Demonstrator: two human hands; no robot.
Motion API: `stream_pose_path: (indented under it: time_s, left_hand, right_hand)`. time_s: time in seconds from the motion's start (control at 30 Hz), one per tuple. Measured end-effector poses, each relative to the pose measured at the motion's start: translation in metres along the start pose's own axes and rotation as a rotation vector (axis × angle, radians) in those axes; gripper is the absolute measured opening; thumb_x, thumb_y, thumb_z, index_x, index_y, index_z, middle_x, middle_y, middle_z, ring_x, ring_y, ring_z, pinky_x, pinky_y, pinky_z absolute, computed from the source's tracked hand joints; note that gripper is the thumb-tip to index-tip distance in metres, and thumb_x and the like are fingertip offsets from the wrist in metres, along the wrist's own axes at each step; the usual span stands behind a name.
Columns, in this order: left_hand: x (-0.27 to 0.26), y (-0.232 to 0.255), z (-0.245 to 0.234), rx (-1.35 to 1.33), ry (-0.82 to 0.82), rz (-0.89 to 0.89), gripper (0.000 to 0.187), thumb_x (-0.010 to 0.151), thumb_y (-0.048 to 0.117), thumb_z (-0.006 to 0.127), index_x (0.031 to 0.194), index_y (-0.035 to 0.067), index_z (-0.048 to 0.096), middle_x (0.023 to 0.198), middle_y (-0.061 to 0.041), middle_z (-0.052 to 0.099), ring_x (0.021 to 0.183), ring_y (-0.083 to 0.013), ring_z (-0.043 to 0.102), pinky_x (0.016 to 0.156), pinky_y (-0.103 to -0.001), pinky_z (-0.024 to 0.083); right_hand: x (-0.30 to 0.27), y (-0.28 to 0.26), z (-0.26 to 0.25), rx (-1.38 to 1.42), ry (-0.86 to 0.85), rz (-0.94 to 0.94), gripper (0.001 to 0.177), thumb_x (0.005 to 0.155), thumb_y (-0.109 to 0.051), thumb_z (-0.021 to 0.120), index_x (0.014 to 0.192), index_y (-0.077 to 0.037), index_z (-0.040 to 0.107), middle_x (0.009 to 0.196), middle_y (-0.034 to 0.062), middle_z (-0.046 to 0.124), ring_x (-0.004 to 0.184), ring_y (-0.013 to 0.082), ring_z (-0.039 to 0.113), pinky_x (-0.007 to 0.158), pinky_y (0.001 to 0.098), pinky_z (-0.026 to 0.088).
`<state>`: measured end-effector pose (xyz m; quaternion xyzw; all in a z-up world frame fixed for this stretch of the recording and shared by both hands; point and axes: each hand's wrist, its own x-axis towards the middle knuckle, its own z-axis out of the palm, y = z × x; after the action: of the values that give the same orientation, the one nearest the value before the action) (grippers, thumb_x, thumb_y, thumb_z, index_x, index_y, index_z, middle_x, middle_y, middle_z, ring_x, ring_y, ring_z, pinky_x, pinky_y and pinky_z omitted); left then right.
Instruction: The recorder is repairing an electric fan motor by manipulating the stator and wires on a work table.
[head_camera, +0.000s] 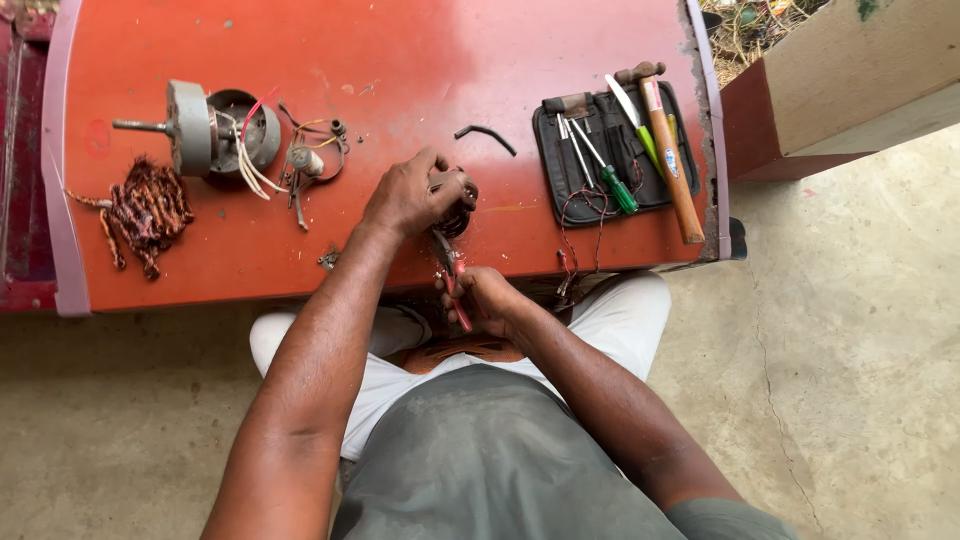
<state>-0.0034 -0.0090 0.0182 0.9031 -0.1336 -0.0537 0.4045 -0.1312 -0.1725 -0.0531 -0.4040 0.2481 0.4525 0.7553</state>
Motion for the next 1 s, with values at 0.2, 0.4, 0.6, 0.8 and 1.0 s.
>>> stream_pose_path:
  time_s: [0.2,0.4,0.6,0.8,1.0]
  left_hand:
    - [0.009,-0.001,-0.001,0.008,0.052,-0.157,0.058,0.089,0.058,0.075,0.075,0.002,0.065,0.073,-0.016,0.069,0.069,-0.0273,0.068,0.063,-0.041,0.053]
    - [0.034,-0.006,-0.013,0.011,0.23,-0.044,0.058,0.087,0.058,0.078,0.071,0.004,0.065,0.07,-0.016,0.068,0.063,-0.0257,0.068,0.058,-0.041,0.051]
    - [0.041,-0.02,-0.001,0.101,0.334,-0.054,0.06,0.091,0.055,0.08,0.071,0.002,0.063,0.064,-0.017,0.064,0.057,-0.0296,0.066,0.054,-0.043,0.05]
    - [0.039,-0.026,-0.009,-0.037,0.312,0.075,0.051,0.096,0.053,0.075,0.076,0.006,0.067,0.068,-0.012,0.07,0.063,-0.0256,0.074,0.056,-0.038,0.055]
    - [0.036,-0.014,-0.013,0.045,0.258,0.159,0.049,0.095,0.052,0.076,0.079,0.006,0.07,0.069,-0.014,0.068,0.062,-0.0287,0.071,0.055,-0.042,0.053]
  right_hand:
    - [0.013,-0.012,0.002,0.025,-0.003,-0.044,0.024,0.096,-0.037,0.048,0.099,-0.013,0.053,0.07,0.0022,0.051,0.054,0.0163,0.048,0.046,0.0307,0.04]
    - [0.043,-0.039,0.012,-0.126,0.1,-0.042,0.016,0.089,-0.021,0.055,0.092,-0.008,0.065,0.067,0.0011,0.05,0.049,0.0137,0.043,0.042,0.0289,0.033]
    - [0.045,-0.038,0.0,-0.179,0.107,-0.105,0.015,0.091,-0.024,0.066,0.091,-0.01,0.063,0.069,-0.0025,0.051,0.053,0.0108,0.042,0.044,0.0292,0.031]
    - [0.012,-0.026,-0.008,-1.031,0.52,-0.479,0.025,0.087,-0.02,0.062,0.104,-0.003,0.062,0.091,0.0096,0.063,0.085,0.019,0.062,0.08,0.0383,0.047]
    - [-0.015,-0.036,-0.032,-0.85,0.369,-0.339,0.038,0.083,-0.021,0.062,0.116,-0.005,0.062,0.108,0.021,0.074,0.106,0.0318,0.069,0.097,0.0413,0.049]
